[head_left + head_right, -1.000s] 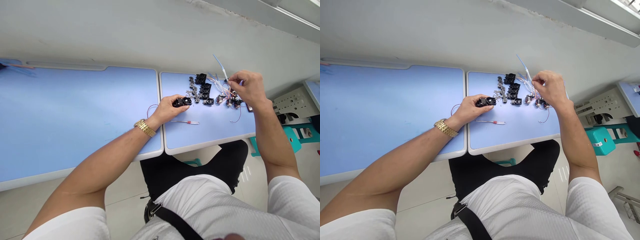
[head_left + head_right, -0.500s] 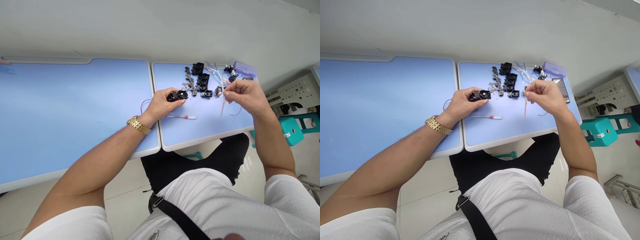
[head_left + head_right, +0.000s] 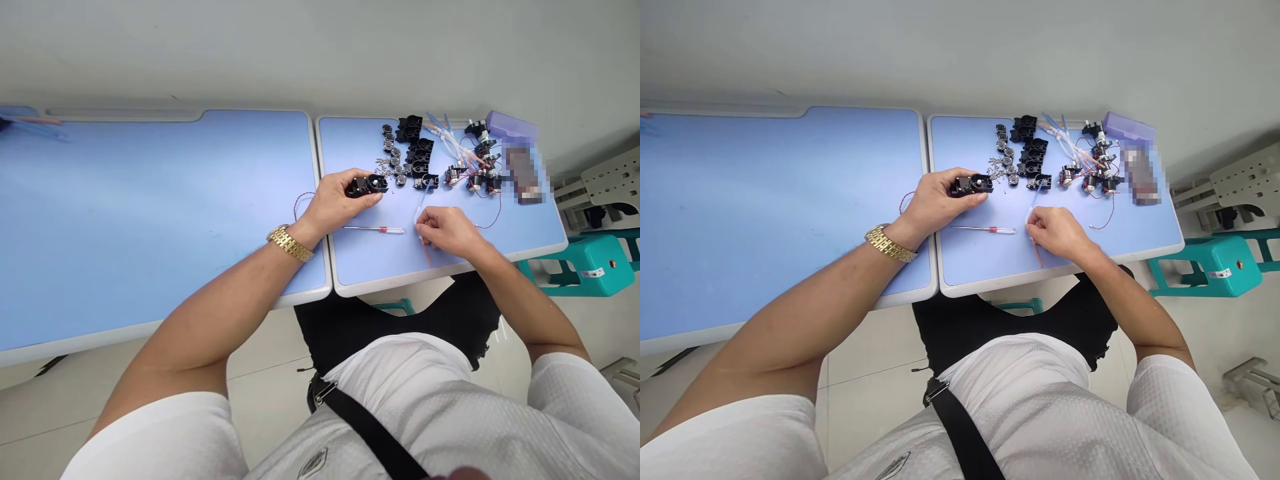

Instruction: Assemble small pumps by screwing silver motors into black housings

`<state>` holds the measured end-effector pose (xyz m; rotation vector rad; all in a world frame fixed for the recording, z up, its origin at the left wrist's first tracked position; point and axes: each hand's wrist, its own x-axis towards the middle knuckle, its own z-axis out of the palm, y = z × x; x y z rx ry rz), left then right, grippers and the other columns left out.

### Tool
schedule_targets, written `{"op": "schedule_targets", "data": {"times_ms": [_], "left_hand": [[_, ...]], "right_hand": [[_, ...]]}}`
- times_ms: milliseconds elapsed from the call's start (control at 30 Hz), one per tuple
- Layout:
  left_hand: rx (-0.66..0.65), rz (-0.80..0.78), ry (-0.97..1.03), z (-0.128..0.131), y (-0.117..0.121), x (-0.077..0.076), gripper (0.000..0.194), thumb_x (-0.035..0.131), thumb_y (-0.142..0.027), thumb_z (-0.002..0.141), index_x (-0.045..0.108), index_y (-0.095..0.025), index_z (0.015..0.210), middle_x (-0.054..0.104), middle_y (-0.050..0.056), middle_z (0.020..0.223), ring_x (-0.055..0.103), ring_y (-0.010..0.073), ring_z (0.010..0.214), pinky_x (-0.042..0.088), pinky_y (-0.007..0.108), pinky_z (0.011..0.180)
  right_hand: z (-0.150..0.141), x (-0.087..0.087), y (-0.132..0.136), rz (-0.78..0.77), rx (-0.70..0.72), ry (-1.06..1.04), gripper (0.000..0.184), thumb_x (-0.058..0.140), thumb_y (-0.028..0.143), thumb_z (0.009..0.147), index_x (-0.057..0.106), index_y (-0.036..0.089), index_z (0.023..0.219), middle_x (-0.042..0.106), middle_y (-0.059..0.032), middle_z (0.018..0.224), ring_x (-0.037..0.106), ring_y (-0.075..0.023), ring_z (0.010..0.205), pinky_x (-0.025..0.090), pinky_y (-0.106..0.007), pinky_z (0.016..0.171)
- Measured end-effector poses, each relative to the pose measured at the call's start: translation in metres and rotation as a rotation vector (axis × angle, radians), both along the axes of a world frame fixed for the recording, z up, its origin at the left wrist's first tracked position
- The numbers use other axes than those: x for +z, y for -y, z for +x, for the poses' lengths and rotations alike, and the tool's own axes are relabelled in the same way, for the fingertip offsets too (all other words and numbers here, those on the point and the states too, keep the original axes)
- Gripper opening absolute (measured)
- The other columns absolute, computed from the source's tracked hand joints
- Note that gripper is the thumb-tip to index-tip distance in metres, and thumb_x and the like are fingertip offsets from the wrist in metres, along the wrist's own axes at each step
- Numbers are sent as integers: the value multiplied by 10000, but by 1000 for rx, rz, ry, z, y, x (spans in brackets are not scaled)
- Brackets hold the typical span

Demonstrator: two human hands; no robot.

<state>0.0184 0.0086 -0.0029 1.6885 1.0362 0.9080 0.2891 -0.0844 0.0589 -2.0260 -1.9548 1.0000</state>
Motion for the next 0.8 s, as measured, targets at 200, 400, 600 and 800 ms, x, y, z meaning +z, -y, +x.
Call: {"op": "schedule_targets", "data": {"times_ms": [200,400,600,800], "left_hand": [[-11,25,-22,0,1,2,554,897,-633,839,893,-190,1172,821,46,974,664,199,861,533,314,776],[-16,16,-19,0,1,3,585,894,-644,830,901,-182,1189,836,53,995,691,208,882,562,319,789],[-24,13,-19,1,1,3,560,883,-615,839,890,-188,1200,830,45,990,700,208,886,573,323,795],[-28,12,-17,2,1,3,537,880,-582,849,890,-183,1208,825,46,985,699,204,875,564,324,788]], "right_hand": [[-4,10,-14,56,34,61,174,739,329,1007,744,260,847,780,-3,762,692,-225,769,418,-372,728],[-1,20,-47,347,132,163,229,680,295,1055,886,238,1137,859,-48,945,749,-260,898,467,-388,828],[-19,5,-81,299,256,453,488,648,286,1096,819,263,1552,915,-130,1241,817,-399,1173,499,-449,898],[-25,3,-81,279,264,544,484,590,293,1128,793,221,1561,905,-178,1338,809,-449,1277,517,-473,931]]}}
